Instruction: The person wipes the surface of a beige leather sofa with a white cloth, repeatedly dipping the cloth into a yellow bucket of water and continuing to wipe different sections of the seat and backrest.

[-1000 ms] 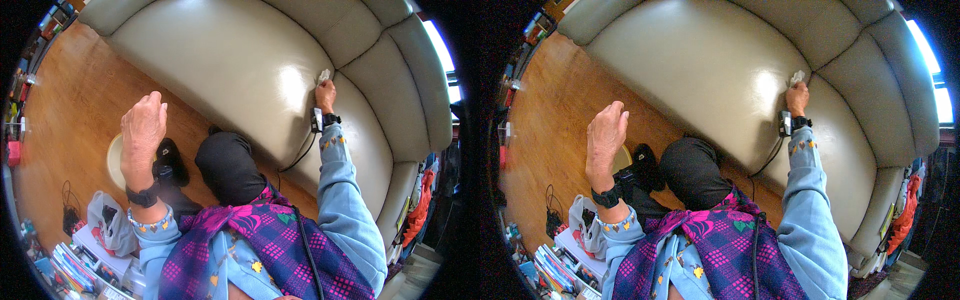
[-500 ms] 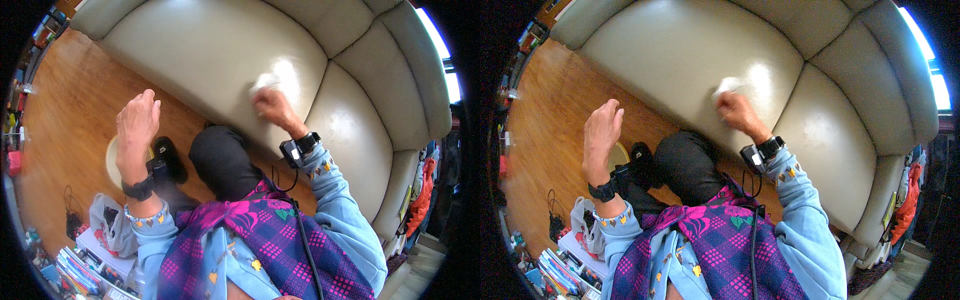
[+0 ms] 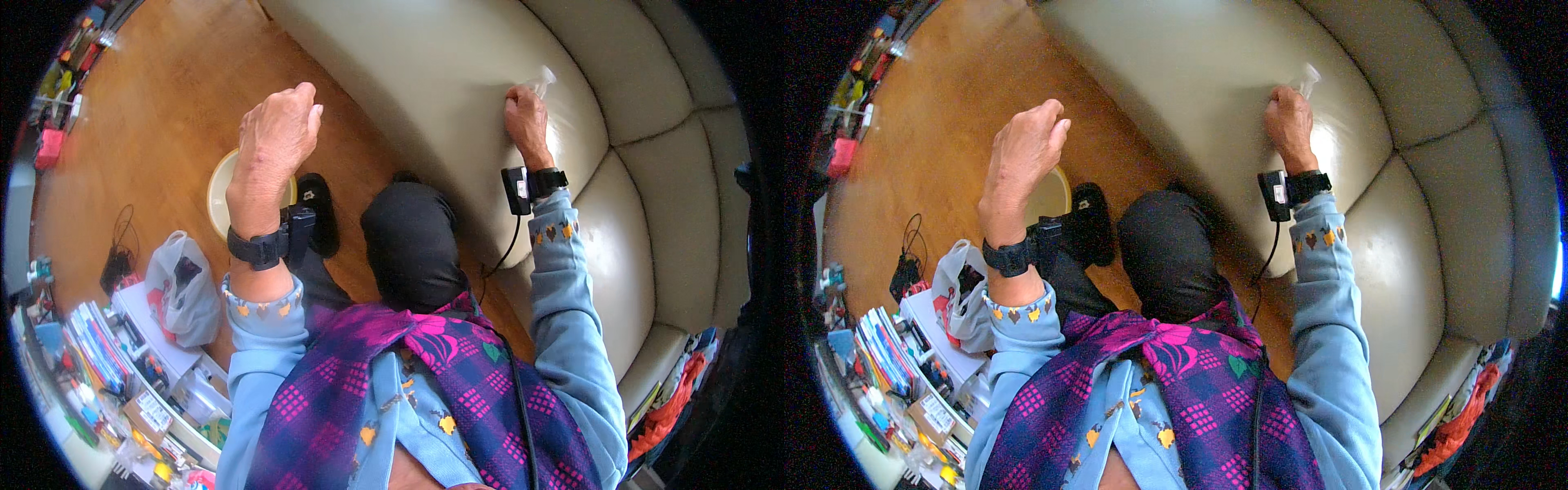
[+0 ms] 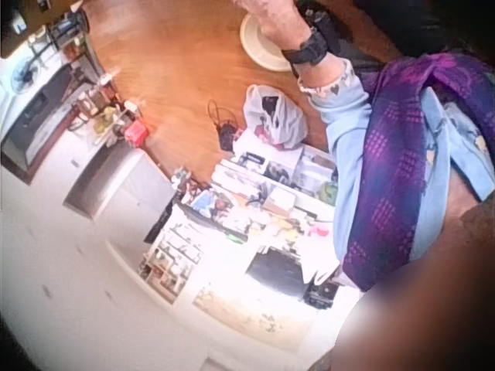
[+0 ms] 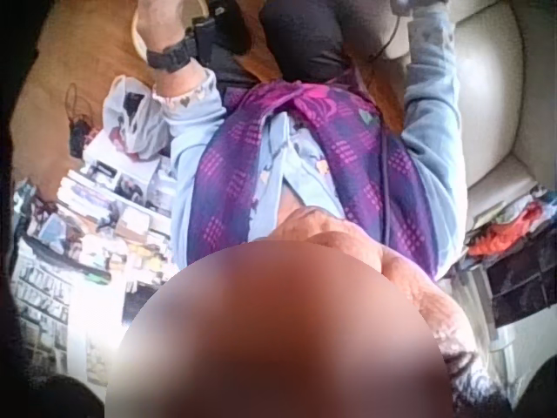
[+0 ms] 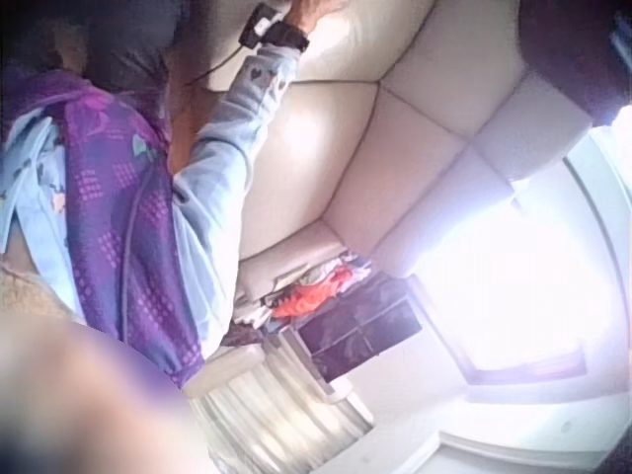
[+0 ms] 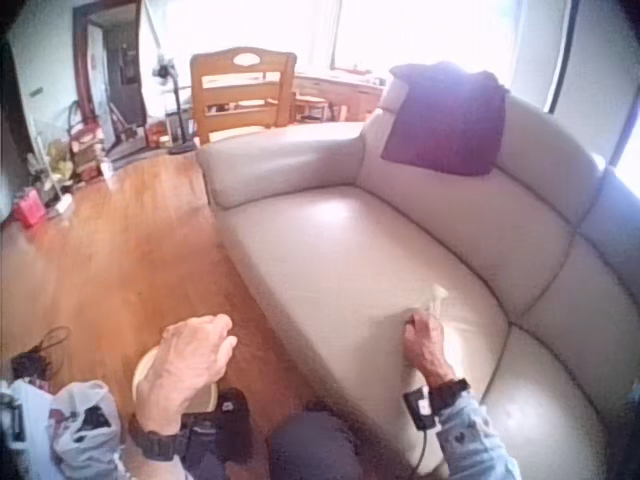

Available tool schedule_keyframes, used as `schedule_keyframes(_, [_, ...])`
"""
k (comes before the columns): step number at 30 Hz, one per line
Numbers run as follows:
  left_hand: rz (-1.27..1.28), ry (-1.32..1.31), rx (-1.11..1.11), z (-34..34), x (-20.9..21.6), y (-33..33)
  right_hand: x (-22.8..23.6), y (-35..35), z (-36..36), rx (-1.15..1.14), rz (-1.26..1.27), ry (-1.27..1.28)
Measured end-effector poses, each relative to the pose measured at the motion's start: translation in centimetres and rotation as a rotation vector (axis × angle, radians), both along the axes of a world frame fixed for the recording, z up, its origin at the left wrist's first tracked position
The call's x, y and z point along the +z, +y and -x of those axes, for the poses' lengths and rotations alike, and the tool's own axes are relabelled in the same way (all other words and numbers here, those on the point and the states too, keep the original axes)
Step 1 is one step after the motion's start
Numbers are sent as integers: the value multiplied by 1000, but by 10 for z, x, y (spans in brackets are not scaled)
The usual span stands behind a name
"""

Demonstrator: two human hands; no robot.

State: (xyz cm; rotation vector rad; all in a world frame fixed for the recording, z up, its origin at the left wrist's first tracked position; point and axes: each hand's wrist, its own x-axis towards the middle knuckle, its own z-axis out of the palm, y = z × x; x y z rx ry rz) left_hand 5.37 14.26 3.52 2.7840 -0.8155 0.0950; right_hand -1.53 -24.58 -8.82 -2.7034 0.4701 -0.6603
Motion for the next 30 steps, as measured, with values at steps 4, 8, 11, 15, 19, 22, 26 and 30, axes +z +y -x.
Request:
schedule_keyframes(4, [163,67,33,-5,1,7,-4,33,-29,130,-356,32])
schedule_keyframes(8, [411,154,115,-12,-20,53,-16,89,-44,432,-281,-57])
schedule_keyframes(11, [648,361,167,-17,-68,119,-16,111,-36,590,-167,-72])
schedule_keyframes(15, [601,648,574,2,-180,211,7,118,0,630,-208,34])
schedule_keyframes(19, [762,847,1077,70,-291,263,41,118,48,675,-243,190])
schedule_keyframes(22, [1145,861,1314,120,-335,277,56,121,74,622,-206,241])
schedule_keyframes(26, [1556,1084,1150,136,-361,270,56,125,84,391,-42,232])
schedule_keyframes(30, [1696,1150,1080,123,-397,263,45,116,75,399,329,208])
